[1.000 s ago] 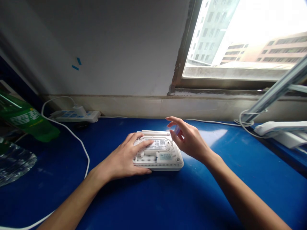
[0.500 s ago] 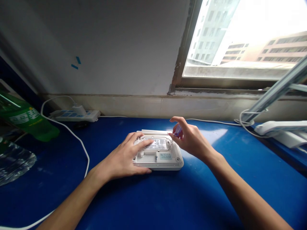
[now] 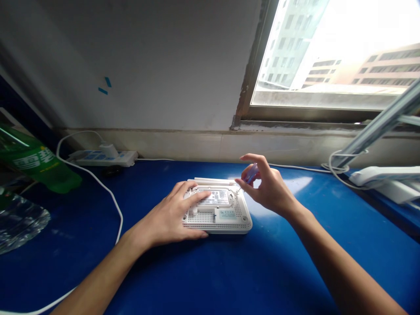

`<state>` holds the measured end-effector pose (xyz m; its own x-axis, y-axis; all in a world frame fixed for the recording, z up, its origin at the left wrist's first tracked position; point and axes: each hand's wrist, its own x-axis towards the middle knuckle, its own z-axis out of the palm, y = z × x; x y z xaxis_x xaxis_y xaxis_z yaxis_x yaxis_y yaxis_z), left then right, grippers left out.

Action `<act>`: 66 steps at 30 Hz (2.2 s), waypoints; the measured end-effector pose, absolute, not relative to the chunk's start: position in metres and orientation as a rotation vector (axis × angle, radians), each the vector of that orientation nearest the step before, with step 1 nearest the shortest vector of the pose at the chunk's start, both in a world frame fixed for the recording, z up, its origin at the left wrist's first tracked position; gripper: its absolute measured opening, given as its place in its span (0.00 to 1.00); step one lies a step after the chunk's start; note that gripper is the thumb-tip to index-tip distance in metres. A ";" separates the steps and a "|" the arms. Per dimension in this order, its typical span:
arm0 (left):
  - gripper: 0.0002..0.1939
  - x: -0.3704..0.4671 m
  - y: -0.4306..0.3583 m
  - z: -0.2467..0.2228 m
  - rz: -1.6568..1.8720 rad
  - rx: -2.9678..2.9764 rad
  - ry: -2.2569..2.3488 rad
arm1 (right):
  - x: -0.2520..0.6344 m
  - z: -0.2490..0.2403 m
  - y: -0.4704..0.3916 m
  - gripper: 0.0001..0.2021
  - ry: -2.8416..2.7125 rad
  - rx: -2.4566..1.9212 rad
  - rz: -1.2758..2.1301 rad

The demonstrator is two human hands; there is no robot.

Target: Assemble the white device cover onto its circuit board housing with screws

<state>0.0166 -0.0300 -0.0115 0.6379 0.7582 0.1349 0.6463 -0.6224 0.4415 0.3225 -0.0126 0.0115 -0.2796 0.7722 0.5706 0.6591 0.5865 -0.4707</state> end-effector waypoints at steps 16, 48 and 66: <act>0.47 0.017 -0.031 -0.010 0.377 2.502 1.147 | 0.325 0.011 -0.009 0.27 -1.895 -1.110 0.159; 0.48 0.017 -0.030 -0.013 0.383 2.486 1.156 | 0.289 0.074 -0.002 0.14 -2.482 -1.722 -0.363; 0.47 0.016 -0.030 -0.014 0.416 2.491 1.130 | 0.294 0.068 -0.005 0.12 -2.495 -1.642 -0.271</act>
<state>0.0158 -0.0297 -0.0140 0.6344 0.7649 0.1117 0.6549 -0.6086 0.4480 0.2940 -0.0054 0.0683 -0.3933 0.8935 0.2166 0.9192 0.3871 0.0721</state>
